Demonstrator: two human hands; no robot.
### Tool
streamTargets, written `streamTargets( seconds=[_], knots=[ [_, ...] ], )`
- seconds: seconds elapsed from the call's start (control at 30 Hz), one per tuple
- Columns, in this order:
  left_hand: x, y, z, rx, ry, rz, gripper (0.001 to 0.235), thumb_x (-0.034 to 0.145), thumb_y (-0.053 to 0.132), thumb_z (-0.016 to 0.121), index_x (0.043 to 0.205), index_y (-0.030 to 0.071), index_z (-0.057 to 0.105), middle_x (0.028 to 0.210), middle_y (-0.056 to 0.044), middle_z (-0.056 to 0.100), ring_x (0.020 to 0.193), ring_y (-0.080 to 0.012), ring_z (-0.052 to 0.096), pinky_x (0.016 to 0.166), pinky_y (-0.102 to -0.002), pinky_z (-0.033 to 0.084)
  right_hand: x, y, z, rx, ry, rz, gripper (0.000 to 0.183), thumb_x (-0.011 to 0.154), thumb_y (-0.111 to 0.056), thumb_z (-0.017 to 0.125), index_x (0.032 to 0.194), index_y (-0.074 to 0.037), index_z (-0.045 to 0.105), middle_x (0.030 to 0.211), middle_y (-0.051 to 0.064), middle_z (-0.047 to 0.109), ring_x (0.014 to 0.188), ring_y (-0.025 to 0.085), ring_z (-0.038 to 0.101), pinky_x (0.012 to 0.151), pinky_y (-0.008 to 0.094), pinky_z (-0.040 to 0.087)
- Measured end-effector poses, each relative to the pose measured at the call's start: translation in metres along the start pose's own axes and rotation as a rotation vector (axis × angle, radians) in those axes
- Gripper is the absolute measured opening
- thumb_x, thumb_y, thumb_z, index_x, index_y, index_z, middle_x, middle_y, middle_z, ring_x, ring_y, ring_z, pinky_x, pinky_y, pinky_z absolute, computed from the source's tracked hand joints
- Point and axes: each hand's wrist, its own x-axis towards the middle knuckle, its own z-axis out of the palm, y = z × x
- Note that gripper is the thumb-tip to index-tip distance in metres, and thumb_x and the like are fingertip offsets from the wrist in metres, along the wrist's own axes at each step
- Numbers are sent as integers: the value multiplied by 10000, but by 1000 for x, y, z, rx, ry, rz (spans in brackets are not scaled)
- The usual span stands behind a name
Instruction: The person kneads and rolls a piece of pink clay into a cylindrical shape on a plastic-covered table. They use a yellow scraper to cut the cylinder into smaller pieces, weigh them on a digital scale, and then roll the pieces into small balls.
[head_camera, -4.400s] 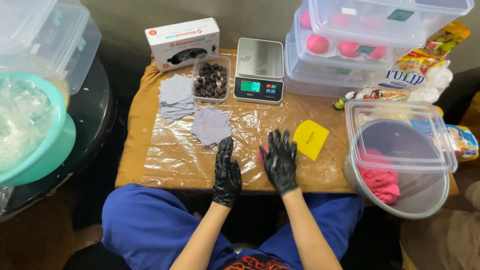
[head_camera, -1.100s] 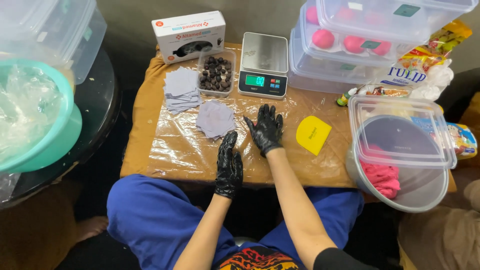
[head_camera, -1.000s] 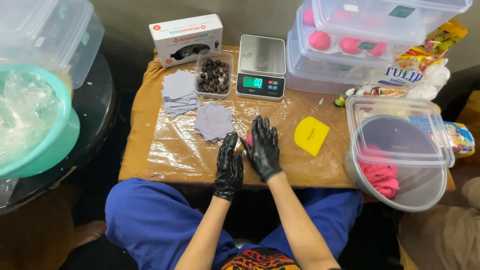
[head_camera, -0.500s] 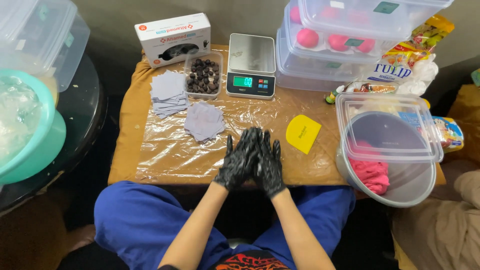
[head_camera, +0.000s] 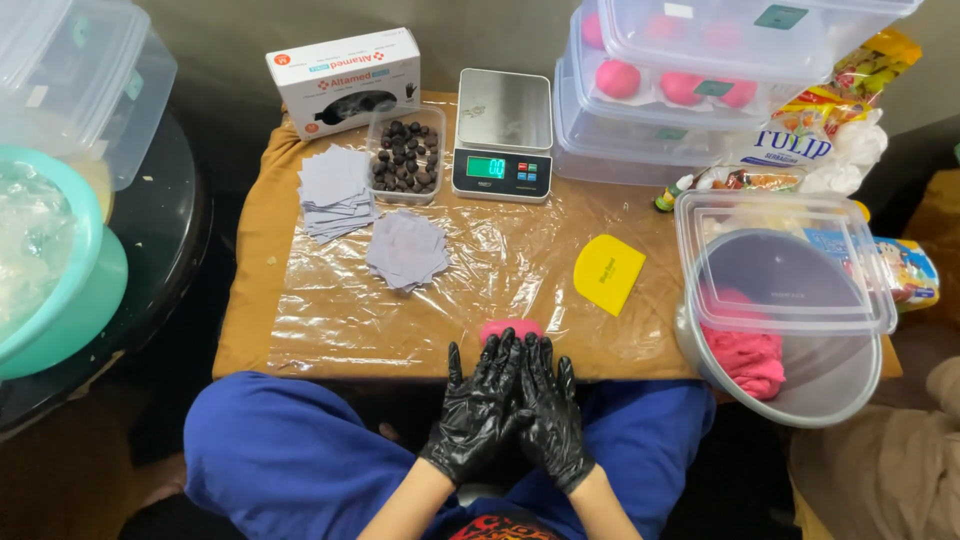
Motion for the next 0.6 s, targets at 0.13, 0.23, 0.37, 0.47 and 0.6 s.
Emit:
streamTargets(
  seconds=[0.13,0.23,0.37,0.47,0.6],
  knots=[
    [47,-30,31,-58,-69,-59,834,997,670,249,1635,134,209,1691,-48,260,1567,-237,214,1202,-698,12,50,15,13,-237,-38,41,707,979,-375,270,1641,-147,170,1734,85,109,1598,292,74,1278,552,51],
    [107,-65,47,-141,-191,-151,805,1007,648,271,1642,159,189,1694,-52,242,1569,-241,190,1202,-696,-43,114,46,26,-209,-102,53,709,990,-408,273,1645,-161,161,1736,66,99,1597,278,71,1268,575,49],
    [139,-78,49,-191,-307,-237,811,1007,650,290,1646,165,169,1701,-68,209,1576,-248,144,1200,-707,-69,163,71,47,-141,-245,82,716,1016,-481,282,1657,-193,142,1740,22,76,1596,247,66,1244,627,45],
    [101,-59,24,-64,-244,-153,796,1021,627,275,1647,154,141,1712,-67,164,1573,-245,135,1207,-701,-13,122,68,41,-252,-141,-16,703,1020,-457,294,1645,-154,186,1732,57,123,1594,269,105,1231,648,117],
    [24,-28,14,-10,-161,-24,882,975,685,321,1651,159,114,1704,-75,171,1540,-254,202,1183,-712,-27,38,26,-2,-340,84,-85,793,985,-562,258,1630,-101,248,1704,114,243,1573,275,222,1250,599,157]
  ],
)
